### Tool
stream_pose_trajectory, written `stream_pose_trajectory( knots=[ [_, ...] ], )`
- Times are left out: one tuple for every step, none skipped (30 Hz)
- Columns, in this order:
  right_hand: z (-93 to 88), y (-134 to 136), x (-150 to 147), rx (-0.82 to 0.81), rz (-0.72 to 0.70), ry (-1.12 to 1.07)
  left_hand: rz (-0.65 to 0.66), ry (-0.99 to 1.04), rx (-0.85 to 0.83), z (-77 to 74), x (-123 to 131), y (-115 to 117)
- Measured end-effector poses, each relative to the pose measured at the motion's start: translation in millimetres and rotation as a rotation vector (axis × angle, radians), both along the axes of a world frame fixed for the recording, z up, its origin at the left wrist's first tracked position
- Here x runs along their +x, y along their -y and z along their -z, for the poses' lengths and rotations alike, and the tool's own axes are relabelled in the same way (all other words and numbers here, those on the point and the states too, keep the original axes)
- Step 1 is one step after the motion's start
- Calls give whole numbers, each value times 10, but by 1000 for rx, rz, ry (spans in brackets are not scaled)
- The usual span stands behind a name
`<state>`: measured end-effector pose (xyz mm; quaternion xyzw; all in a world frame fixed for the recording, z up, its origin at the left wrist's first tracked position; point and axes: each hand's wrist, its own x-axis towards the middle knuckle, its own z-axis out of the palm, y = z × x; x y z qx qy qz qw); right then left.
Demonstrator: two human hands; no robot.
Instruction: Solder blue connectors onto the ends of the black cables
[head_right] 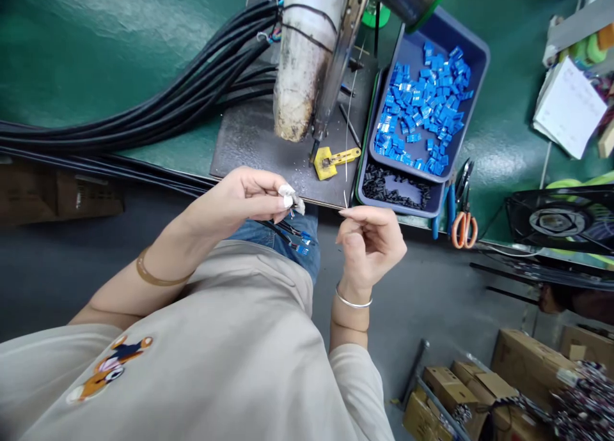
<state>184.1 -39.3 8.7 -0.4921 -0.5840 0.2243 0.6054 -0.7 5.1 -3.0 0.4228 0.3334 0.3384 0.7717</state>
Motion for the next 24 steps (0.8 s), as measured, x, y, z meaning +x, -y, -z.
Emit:
stream_pose_trajectory(
  knots=[
    [-13,17,-11,-9,11,12,3,-1,-1,4,0,0],
    [-24,32,-25,-13,29,26,6,-1,-1,5,1,-1],
    [-33,43,-42,-12,50,43,6,-1,-2,5,1,0],
    [-38,50,-57,-7,66,64,3,0,-6,4,1,0],
    [-39,54,-70,-6,78,86,-4,1,-12,2,2,0],
    [-37,55,-80,-17,84,106,-11,0,-17,1,3,0],
    [-32,56,-87,-40,82,117,-16,-3,-21,1,4,0],
    [-27,58,-91,-70,73,119,-18,-6,-24,2,5,0],
    [-21,62,-94,-96,61,115,-17,-9,-23,5,6,0],
    [-17,68,-96,-122,48,112,-13,-12,-22,8,7,-1],
    [-14,75,-99,-148,39,119,-10,-14,-19,12,7,-1],
    [-13,80,-104,-172,36,135,-8,-12,-15,16,8,-1],
    [-12,84,-109,-194,43,159,-8,-6,-11,18,9,-1],
    [-11,85,-116,-217,52,190,-8,1,-7,20,10,0],
    [-7,81,-124,-239,56,218,-8,8,-4,19,12,1],
    [-2,74,-132,-257,51,238,-7,11,-4,16,14,3],
    [7,62,-140,-270,34,250,-5,9,-2,13,16,4],
    [17,49,-148,-276,9,257,-1,3,1,9,18,6],
    [29,35,-153,-276,-16,260,2,-6,9,5,20,7],
    [40,20,-158,-267,-38,260,4,-15,18,2,22,8],
    [51,8,-161,-252,-53,261,6,-23,29,0,22,8],
    [58,-2,-162,-234,-62,265,7,-29,39,0,22,8],
    [62,-9,-162,-215,-69,272,5,-34,48,0,21,7],
    [63,-13,-161,-197,-74,281,5,-40,55,1,20,6]
  ],
)
